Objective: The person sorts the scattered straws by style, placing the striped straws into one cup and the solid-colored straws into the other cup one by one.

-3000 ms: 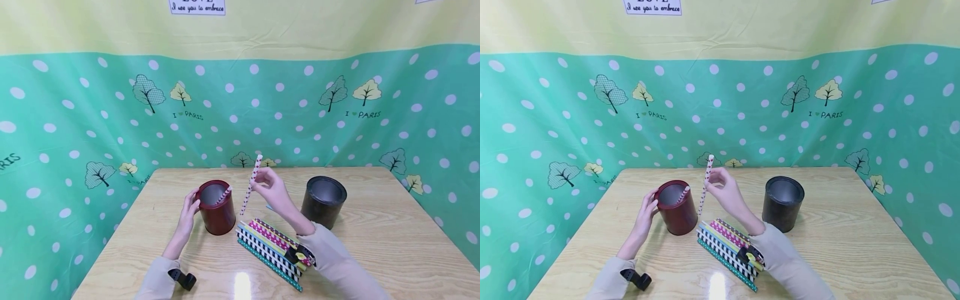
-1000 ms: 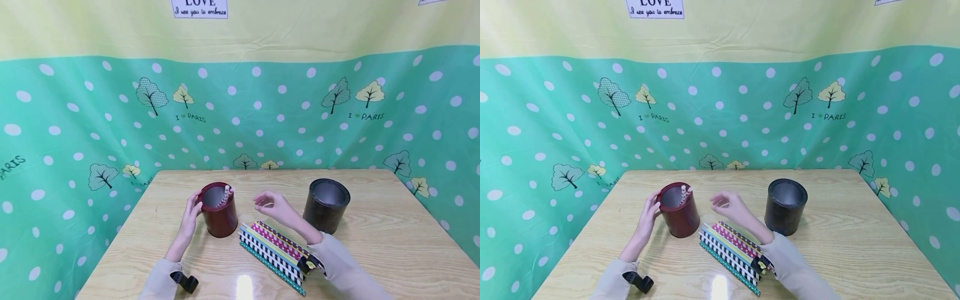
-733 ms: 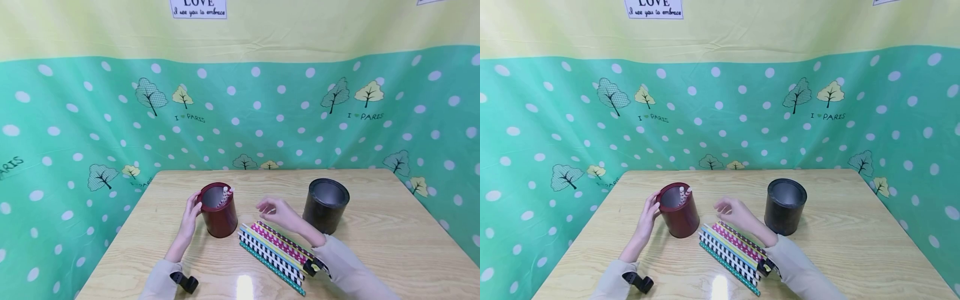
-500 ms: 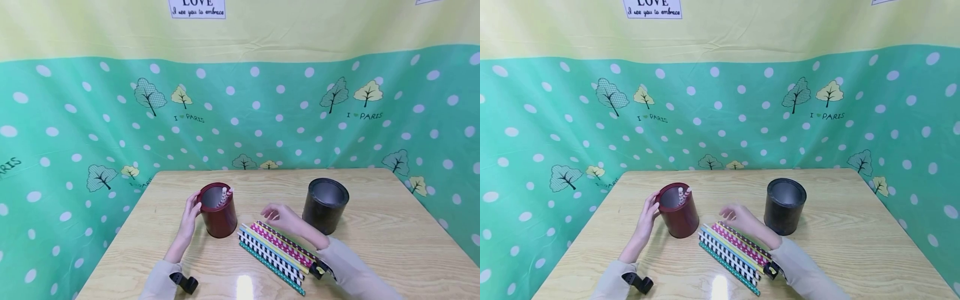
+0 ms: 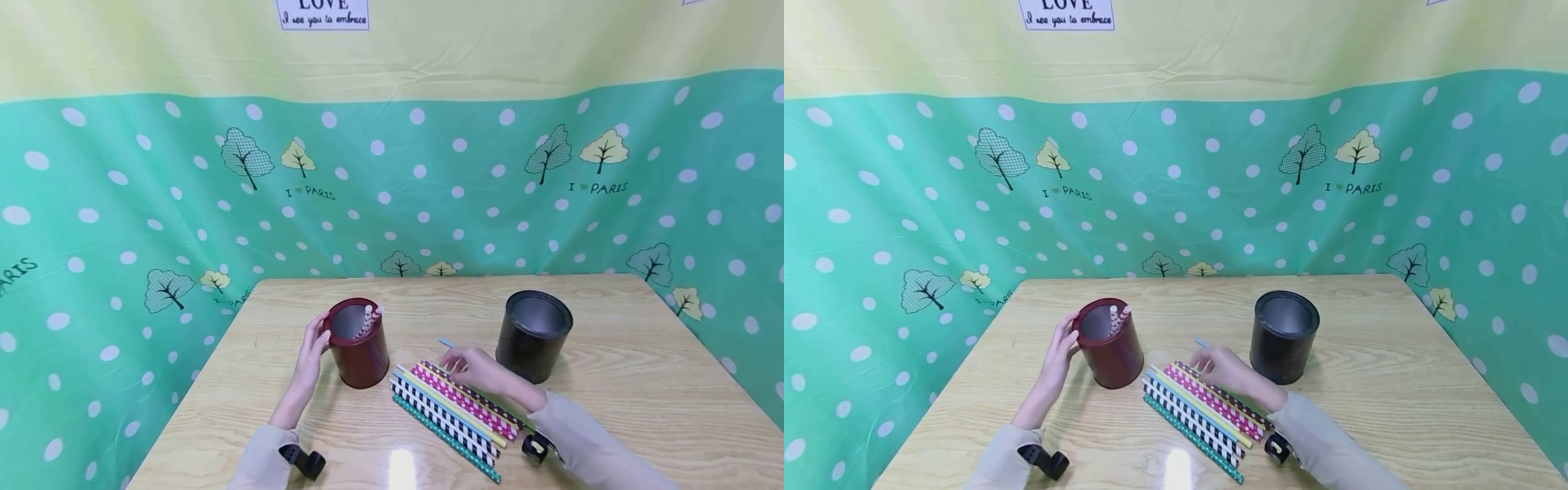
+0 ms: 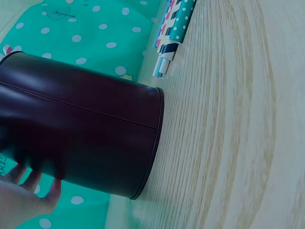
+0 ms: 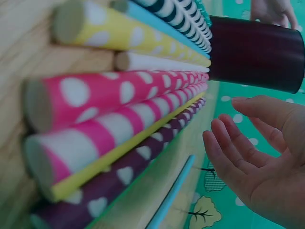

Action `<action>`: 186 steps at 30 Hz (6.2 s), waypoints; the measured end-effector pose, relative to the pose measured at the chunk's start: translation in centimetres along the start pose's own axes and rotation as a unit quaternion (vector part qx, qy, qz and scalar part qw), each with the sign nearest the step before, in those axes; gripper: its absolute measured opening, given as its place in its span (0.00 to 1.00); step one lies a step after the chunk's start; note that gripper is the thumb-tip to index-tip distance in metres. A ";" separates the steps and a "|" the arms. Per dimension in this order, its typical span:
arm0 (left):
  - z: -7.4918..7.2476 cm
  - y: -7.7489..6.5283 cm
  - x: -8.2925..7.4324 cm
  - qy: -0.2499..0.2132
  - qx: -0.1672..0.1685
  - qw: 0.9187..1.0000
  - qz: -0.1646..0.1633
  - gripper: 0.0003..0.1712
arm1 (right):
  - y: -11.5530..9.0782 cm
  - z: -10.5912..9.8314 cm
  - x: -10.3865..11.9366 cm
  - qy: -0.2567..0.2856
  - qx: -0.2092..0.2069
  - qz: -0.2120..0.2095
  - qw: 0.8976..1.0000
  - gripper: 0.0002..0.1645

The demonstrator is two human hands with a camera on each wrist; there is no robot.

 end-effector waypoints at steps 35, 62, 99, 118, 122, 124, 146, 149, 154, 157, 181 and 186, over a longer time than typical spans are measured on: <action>0.0 -0.1 -0.1 0.002 0.002 1.000 0.004 0.24 | -0.9 0.6 -1.9 -0.049 -0.004 0.026 0.998 0.11; 0.1 -0.2 -0.1 -0.005 0.004 1.000 0.012 0.24 | -0.6 0.6 -2.1 -0.089 -0.007 0.031 0.996 0.11; 0.0 -0.2 0.1 -0.002 0.003 1.000 0.011 0.24 | -0.4 0.6 -1.3 -0.089 -0.034 0.081 0.992 0.16; 0.0 -0.2 0.0 -0.004 0.007 1.000 0.009 0.24 | -0.2 -0.3 -0.1 -0.045 -0.074 0.039 0.995 0.17; -0.1 0.0 0.2 0.002 0.001 1.000 0.015 0.25 | -0.1 -0.6 0.8 -0.028 -0.100 0.019 0.994 0.20; -0.1 0.0 0.3 0.005 -0.002 1.000 0.017 0.25 | 0.1 -0.8 1.3 -0.022 -0.114 0.010 0.993 0.20; -0.1 -0.1 0.2 0.006 0.001 1.000 0.008 0.25 | 2.4 -2.8 9.4 0.084 -0.202 -0.041 0.975 0.20; -0.1 -0.1 0.2 0.007 -0.001 1.000 0.013 0.25 | 2.6 -2.9 10.2 0.117 -0.209 -0.051 0.970 0.19; -0.1 -0.2 0.3 0.005 -0.003 1.000 0.018 0.24 | 3.2 -3.0 11.1 0.160 -0.225 -0.062 0.959 0.18; -0.1 -0.1 0.3 0.003 -0.003 1.000 0.021 0.25 | 3.4 -3.1 11.8 0.179 -0.239 -0.072 0.952 0.17; -0.1 -0.1 0.1 0.001 0.001 1.000 0.006 0.25 | 5.2 -3.4 14.7 0.290 -0.332 -0.140 0.887 0.11; -0.1 0.0 0.0 -0.004 0.005 1.000 0.010 0.25 | 5.8 -2.9 14.3 0.265 -0.331 -0.140 0.895 0.11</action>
Point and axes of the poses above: each hand's wrist, its own y-axis towards the middle knuckle, its own z-axis out of the palm, x = y × z, the point moved 2 cm from there along y, towards the middle knuckle, and after that the axes turned 7 degrees about -z, right-handed, at the moved point
